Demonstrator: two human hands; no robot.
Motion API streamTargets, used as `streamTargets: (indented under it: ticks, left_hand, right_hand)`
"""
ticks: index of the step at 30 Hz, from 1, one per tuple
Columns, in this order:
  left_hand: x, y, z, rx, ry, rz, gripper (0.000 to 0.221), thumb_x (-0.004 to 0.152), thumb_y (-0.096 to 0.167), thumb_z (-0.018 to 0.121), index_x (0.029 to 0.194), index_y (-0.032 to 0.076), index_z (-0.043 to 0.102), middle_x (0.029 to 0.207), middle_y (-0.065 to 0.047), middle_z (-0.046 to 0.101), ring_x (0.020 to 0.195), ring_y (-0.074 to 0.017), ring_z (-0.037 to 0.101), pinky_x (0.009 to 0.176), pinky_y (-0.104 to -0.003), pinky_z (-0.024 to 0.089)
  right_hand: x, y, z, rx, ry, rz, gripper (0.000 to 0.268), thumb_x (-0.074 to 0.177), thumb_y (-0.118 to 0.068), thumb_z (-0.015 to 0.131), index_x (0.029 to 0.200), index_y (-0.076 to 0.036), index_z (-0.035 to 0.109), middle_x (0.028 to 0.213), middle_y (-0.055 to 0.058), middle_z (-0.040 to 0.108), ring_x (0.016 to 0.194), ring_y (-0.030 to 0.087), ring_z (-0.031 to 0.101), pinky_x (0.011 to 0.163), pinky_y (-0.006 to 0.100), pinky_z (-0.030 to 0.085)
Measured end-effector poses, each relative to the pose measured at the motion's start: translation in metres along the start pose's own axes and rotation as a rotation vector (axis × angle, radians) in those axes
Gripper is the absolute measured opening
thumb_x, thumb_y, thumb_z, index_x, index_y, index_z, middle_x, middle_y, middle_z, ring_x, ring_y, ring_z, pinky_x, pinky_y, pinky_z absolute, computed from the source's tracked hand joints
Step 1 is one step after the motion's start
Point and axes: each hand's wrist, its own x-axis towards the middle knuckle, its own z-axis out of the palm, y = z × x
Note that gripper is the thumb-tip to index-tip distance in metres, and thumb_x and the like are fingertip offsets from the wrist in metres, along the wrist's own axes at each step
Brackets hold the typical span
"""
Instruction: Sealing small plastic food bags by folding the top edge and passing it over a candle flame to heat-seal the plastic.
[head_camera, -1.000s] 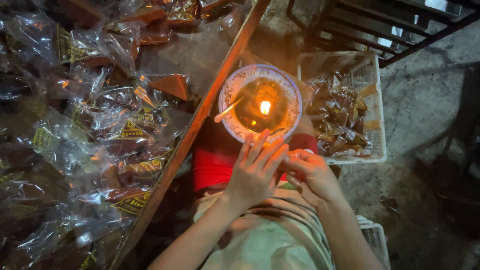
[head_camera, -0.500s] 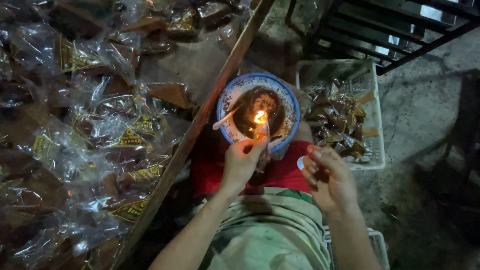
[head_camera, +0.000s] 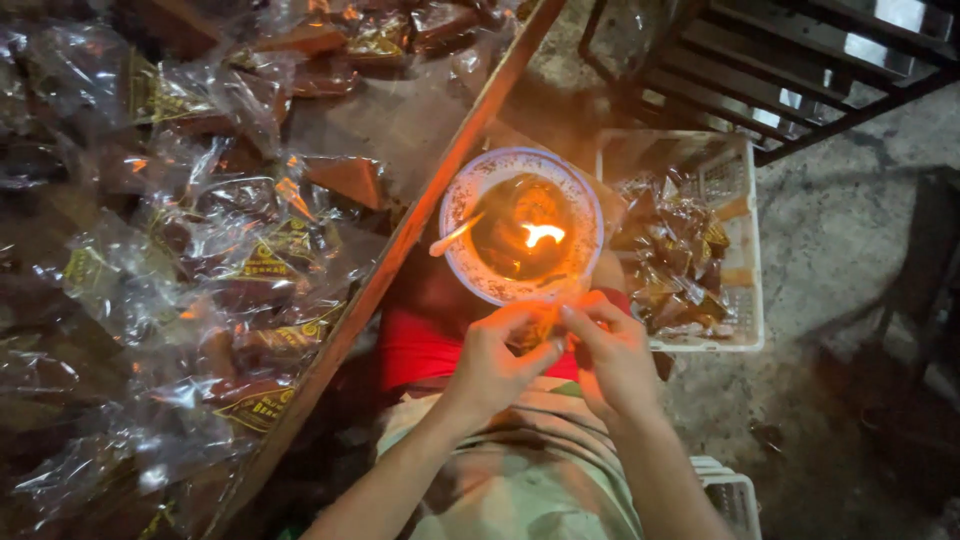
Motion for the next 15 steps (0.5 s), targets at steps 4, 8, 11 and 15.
streamTargets:
  ticks: [4,8,11,15]
  left_hand:
    - [-0.004,-0.030,-0.013,0.100,-0.151,-0.071,0.055,0.064,0.010,0.073,0.119,0.007,0.071,0.099,-0.019,0.075,0.098,-0.0334,0.074,0.083,-0.040,0.062]
    - [0.008,-0.027,-0.015,0.184,-0.207,0.236,0.062,0.068,-0.001,0.061,0.128,0.013,0.061,0.105,-0.008,0.077,0.084,-0.0178,0.074,0.078,-0.029,0.058]
    - [0.019,-0.027,-0.010,0.280,-0.406,0.415,0.083,0.063,-0.009,0.053,0.142,0.016,0.050,0.124,-0.010,0.070,0.116,-0.0263,0.059,0.099,-0.038,0.045]
    - [0.054,0.022,-0.043,0.404,-0.456,-0.079,0.083,0.080,0.036,0.077,0.154,0.021,0.043,0.160,-0.007,0.043,0.146,-0.0219,0.044,0.116,-0.035,0.035]
  right_hand:
    - [-0.011,0.001,-0.013,0.071,-0.032,0.078,0.031,0.090,-0.002,0.078,0.067,0.002,0.058,0.069,0.012,0.048,0.058,0.021,0.045,0.055,0.030,0.042]
    - [-0.012,0.006,-0.023,0.098,-0.137,0.319,0.014,0.089,-0.013,0.073,0.087,-0.008,0.060,0.071,0.004,0.054,0.065,0.015,0.051,0.059,0.029,0.040]
    - [0.001,0.031,-0.050,0.137,-0.160,0.371,0.023,0.088,-0.022,0.073,0.103,-0.007,0.068,0.082,0.008,0.066,0.072,0.021,0.063,0.059,0.037,0.050]
    - [0.019,0.030,-0.075,0.544,0.110,0.264,0.042,0.081,-0.050,0.081,0.101,-0.015,0.070,0.072,0.009,0.063,0.051,0.013,0.047,0.045,0.024,0.036]
